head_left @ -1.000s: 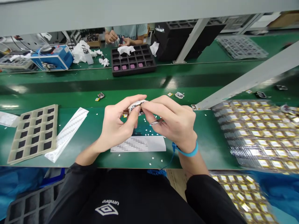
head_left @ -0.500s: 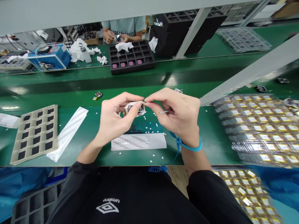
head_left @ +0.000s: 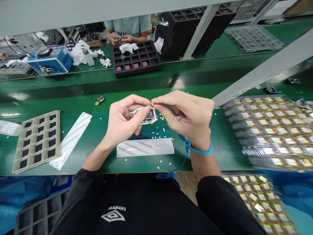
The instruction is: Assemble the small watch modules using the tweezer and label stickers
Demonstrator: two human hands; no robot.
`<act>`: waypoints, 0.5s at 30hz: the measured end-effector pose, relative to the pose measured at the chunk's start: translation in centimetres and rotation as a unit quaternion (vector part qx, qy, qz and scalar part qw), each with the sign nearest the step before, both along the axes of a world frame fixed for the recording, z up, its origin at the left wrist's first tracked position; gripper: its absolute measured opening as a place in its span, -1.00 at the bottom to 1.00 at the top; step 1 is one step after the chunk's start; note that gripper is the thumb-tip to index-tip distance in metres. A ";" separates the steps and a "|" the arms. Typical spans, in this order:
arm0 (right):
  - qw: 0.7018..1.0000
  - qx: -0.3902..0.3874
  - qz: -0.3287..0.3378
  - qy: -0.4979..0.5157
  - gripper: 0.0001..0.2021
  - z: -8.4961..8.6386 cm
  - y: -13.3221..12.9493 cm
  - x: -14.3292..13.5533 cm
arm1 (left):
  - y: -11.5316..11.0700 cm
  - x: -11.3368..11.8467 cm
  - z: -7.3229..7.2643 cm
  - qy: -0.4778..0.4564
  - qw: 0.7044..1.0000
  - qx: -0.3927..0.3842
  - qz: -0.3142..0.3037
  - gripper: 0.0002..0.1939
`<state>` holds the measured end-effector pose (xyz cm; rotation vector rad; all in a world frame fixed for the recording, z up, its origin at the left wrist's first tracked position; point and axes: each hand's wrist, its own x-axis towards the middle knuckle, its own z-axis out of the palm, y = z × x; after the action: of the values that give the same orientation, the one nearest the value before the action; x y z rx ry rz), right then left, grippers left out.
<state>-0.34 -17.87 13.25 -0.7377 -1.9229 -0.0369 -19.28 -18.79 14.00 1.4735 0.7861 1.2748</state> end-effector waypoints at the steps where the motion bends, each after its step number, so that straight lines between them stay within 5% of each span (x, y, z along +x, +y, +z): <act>1: 1.000 0.001 0.005 -0.002 -0.89 0.0 0.1 0.1 | 0.0 0.0 0.0 0.003 1.000 0.003 0.000 -0.75; 9: 0.998 0.039 -0.040 -0.040 -0.84 0.3 -0.8 0.4 | -0.2 -0.2 0.0 0.023 0.999 0.024 0.008 -0.80; 15: 0.991 -0.033 -0.122 -0.035 -0.81 -0.7 1.0 0.9 | 0.5 -0.2 -0.3 0.041 0.999 0.025 0.013 -0.85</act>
<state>0.53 -16.83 12.56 -1.0257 -1.8976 -0.1531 -19.52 -18.29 13.73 1.5695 0.8351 1.2680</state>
